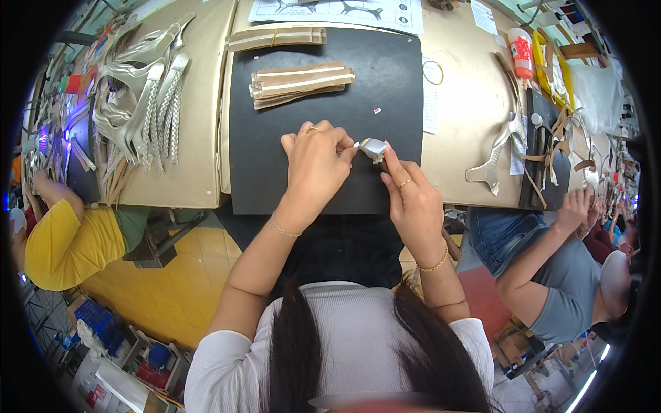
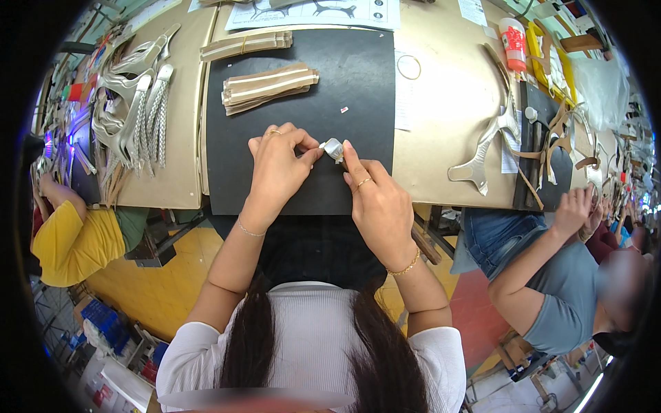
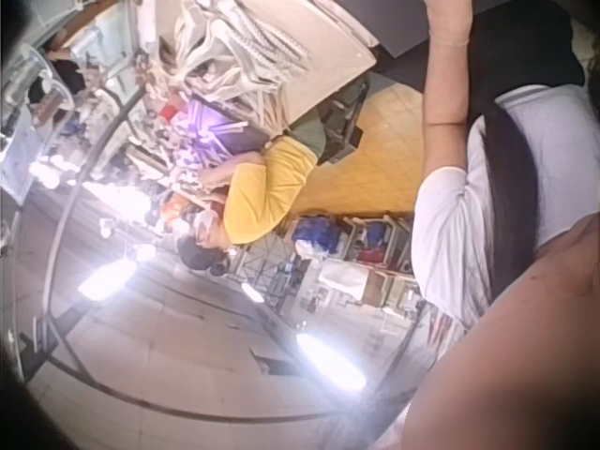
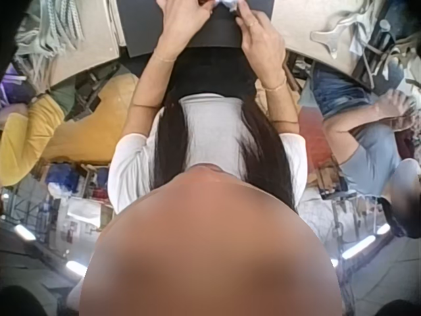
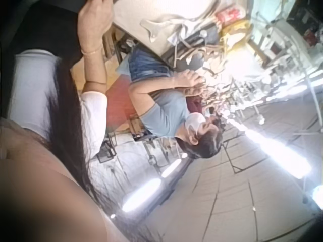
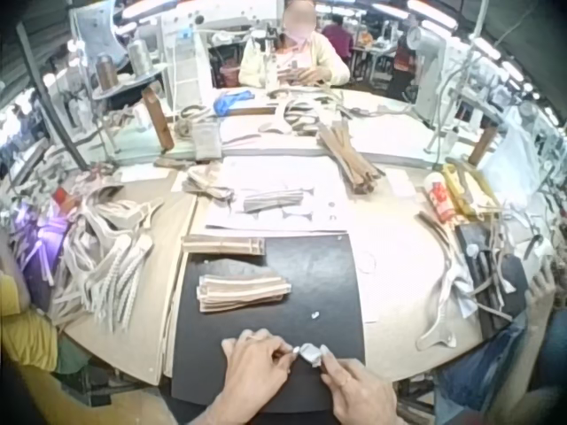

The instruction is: The person repeatedly inserts thin beige strips into a small white plastic fixture, then removes them and repeats the insertion. They occasionally gather and bundle the strips with a rubber band and place them on the table. The workspace contains many similar fixtures and strips.

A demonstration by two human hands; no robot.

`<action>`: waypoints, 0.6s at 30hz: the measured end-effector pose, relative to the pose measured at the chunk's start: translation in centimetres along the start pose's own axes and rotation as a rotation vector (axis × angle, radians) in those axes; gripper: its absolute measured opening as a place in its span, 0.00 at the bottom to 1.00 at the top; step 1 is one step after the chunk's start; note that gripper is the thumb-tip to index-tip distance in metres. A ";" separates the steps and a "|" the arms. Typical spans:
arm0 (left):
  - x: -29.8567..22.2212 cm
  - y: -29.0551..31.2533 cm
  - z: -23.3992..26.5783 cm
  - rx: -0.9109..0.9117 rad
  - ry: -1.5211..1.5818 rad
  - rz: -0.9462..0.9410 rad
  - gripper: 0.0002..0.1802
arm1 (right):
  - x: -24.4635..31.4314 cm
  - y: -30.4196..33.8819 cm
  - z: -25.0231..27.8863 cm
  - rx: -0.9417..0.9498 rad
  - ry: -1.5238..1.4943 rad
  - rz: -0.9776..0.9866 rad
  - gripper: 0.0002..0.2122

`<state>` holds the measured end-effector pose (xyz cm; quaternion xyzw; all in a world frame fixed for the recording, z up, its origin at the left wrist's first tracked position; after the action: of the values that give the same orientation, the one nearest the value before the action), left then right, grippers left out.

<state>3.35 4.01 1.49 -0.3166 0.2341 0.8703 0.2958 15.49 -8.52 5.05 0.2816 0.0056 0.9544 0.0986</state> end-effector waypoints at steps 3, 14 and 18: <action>0.0 0.0 -0.1 0.003 0.005 0.014 0.04 | 0.3 -0.1 0.1 0.020 0.036 -0.019 0.23; -0.2 -0.3 -0.3 0.004 -0.023 0.049 0.03 | 0.2 0.1 -0.1 -0.065 0.017 -0.001 0.24; -0.3 -0.3 -0.2 0.006 -0.028 0.050 0.03 | 0.5 0.4 0.0 -0.139 -0.047 0.064 0.26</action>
<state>3.84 3.95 1.51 -0.2977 0.2405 0.8810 0.2781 15.00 -8.82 5.32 0.2963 -0.0720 0.9483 0.0875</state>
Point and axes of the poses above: each hand's wrist, its own y-axis away from the middle knuckle, its own z-axis out of the back of the hand, x = y × z, the point moved 4 cm from there along -y, towards the middle knuckle, and after that the axes turned 14 degrees about x, right-handed, at the moved point
